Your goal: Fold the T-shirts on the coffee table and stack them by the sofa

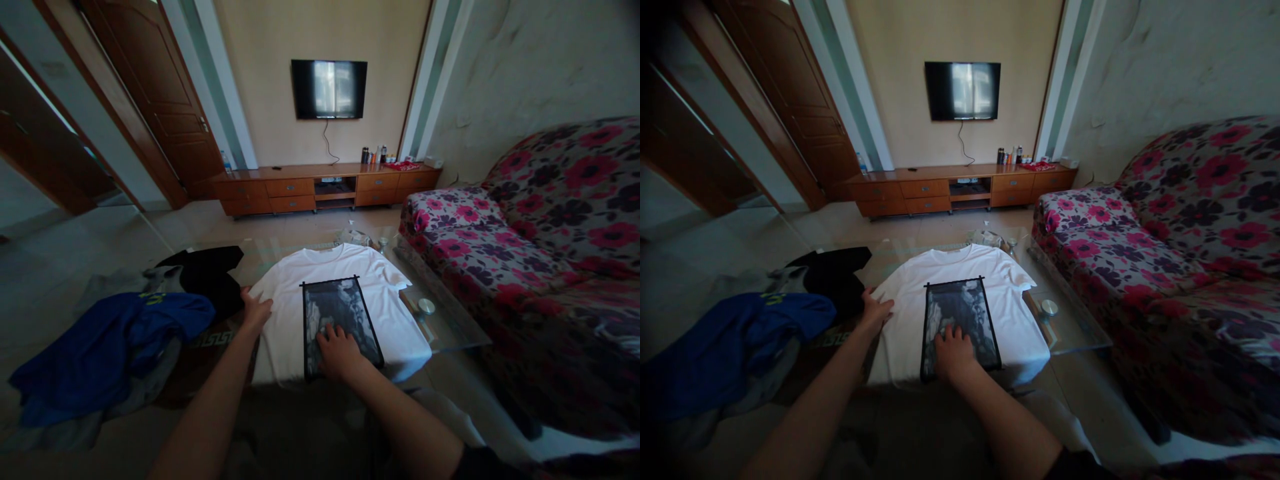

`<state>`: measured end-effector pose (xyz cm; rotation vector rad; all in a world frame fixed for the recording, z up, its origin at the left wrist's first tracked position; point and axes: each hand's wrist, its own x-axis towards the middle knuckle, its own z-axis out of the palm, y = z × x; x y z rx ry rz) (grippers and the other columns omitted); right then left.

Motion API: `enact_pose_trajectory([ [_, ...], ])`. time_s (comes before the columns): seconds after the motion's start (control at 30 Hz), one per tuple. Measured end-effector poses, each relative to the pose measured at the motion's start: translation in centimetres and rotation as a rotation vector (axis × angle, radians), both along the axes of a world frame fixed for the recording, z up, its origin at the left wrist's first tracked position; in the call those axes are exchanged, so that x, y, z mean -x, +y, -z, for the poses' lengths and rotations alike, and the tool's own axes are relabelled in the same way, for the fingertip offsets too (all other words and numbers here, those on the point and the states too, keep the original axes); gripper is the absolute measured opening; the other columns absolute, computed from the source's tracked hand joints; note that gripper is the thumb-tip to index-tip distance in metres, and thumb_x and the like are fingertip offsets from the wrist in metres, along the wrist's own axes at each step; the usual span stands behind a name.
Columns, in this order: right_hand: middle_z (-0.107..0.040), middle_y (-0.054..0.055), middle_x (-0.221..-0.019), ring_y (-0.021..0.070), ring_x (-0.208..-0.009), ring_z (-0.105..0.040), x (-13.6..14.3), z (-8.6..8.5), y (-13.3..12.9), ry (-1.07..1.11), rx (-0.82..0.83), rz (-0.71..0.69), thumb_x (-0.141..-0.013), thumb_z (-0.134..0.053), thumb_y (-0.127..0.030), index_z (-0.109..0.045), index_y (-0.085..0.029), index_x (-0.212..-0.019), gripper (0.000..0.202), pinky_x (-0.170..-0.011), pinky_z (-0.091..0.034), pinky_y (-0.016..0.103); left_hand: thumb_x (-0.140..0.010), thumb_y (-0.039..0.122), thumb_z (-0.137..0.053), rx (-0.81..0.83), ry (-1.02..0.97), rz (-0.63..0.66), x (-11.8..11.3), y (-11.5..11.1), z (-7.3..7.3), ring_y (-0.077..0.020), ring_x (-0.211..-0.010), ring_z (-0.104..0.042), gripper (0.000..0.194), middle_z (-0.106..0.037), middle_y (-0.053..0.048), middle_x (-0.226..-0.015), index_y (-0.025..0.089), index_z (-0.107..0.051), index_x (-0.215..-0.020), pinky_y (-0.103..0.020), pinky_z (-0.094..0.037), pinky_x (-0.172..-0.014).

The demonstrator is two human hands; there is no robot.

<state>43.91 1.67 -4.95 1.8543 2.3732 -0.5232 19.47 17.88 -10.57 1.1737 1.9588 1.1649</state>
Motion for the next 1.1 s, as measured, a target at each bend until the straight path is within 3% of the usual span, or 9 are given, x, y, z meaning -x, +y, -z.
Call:
enact_pose_trajectory([
  [0.13,-0.034,0.021,-0.164,0.0458,-0.145,-0.038,0.0,0.0,0.1,0.000,0.007,-0.006,-0.083,-0.071,-0.039,-0.049,-0.020,-0.150,0.073,-0.106,-0.042,0.059,-0.066,0.007,-0.066,-0.034,-0.244,0.012,1.1,0.7,0.5,-0.0213,-0.096,-0.069,0.097,-0.056,-0.013,-0.143,0.032,-0.034,-0.155,-0.024,-0.057,-0.061],
  [0.3,-0.032,0.020,-0.165,0.0449,-0.146,-0.036,-0.1,0.1,0.1,0.009,0.023,-0.005,-0.084,-0.069,-0.038,-0.048,-0.021,-0.151,0.072,-0.107,-0.041,0.059,-0.068,0.010,-0.062,-0.043,-0.437,-0.069,2.9,1.9,0.6,-0.0178,-0.073,-0.069,0.071,-0.072,-0.014,-0.109,0.015,-0.062,-0.139,-0.028,-0.058,-0.059],
  [0.5,-0.033,0.020,-0.165,0.0448,-0.145,-0.037,0.0,-0.1,0.1,-0.001,0.014,-0.003,-0.084,-0.070,-0.038,-0.050,-0.021,-0.150,0.071,-0.106,-0.042,0.058,-0.067,0.011,-0.064,-0.094,-0.372,-0.143,4.3,1.9,0.7,-0.0203,-0.082,-0.071,0.074,-0.074,-0.010,-0.099,0.011,-0.060,-0.141,-0.031,-0.061,-0.072],
  [0.67,-0.031,0.021,-0.165,0.0447,-0.147,-0.035,0.1,-0.2,0.2,0.009,0.025,0.003,-0.084,-0.071,-0.038,-0.048,-0.021,-0.151,0.073,-0.107,-0.041,0.058,-0.062,0.004,-0.059,-0.066,-0.385,-0.090,4.5,2.0,1.2,-0.0219,-0.080,-0.072,0.073,-0.075,-0.012,-0.096,0.008,-0.065,-0.134,-0.035,-0.061,-0.073],
  [0.77,-0.032,0.021,-0.165,0.0448,-0.146,-0.035,0.0,-0.1,0.1,0.015,0.025,-0.002,-0.084,-0.070,-0.038,-0.049,-0.021,-0.151,0.072,-0.107,-0.040,0.059,-0.061,0.004,-0.057,-0.044,-0.385,-0.066,4.4,2.3,1.3,-0.0228,-0.082,-0.073,0.077,-0.074,-0.015,-0.098,0.004,-0.060,-0.138,-0.037,-0.062,-0.074],
  [0.87,-0.033,0.020,-0.164,0.0447,-0.146,-0.037,0.0,-0.1,0.1,0.008,0.016,-0.001,-0.085,-0.068,-0.036,-0.050,-0.020,-0.150,0.069,-0.107,-0.041,0.058,-0.064,0.006,-0.059,-0.048,-0.331,-0.068,4.3,2.3,0.9,-0.0252,-0.093,-0.073,0.087,-0.073,-0.018,-0.111,0.003,-0.046,-0.150,-0.039,-0.061,-0.081],
  [0.97,-0.034,0.020,-0.164,0.0442,-0.146,-0.037,0.0,-0.2,0.0,0.005,0.012,0.002,-0.087,-0.066,-0.035,-0.049,-0.020,-0.150,0.067,-0.107,-0.041,0.057,-0.063,0.007,-0.063,-0.082,-0.249,-0.035,4.0,1.7,-0.1,-0.0289,-0.111,-0.069,0.096,-0.067,-0.018,-0.129,0.010,-0.040,-0.156,-0.042,-0.057,-0.095],
  [1.03,-0.033,0.020,-0.164,0.0441,-0.146,-0.036,0.0,-0.3,0.0,0.002,0.020,0.000,-0.086,-0.067,-0.036,-0.049,-0.021,-0.150,0.069,-0.107,-0.041,0.057,-0.063,0.005,-0.063,-0.142,-0.040,0.077,3.3,1.1,-1.0,-0.0312,-0.128,-0.060,0.100,-0.056,-0.017,-0.146,0.016,-0.039,-0.158,-0.041,-0.051,-0.106],
  [1.1,-0.033,0.020,-0.165,0.0445,-0.146,-0.036,0.0,-0.3,0.1,0.000,0.027,-0.005,-0.084,-0.071,-0.037,-0.049,-0.021,-0.151,0.072,-0.107,-0.041,0.058,-0.065,0.002,-0.061,-0.189,0.309,0.318,2.1,0.1,-1.7,-0.0318,-0.138,-0.051,0.099,-0.042,-0.013,-0.161,0.023,-0.039,-0.160,-0.041,-0.047,-0.111],
])
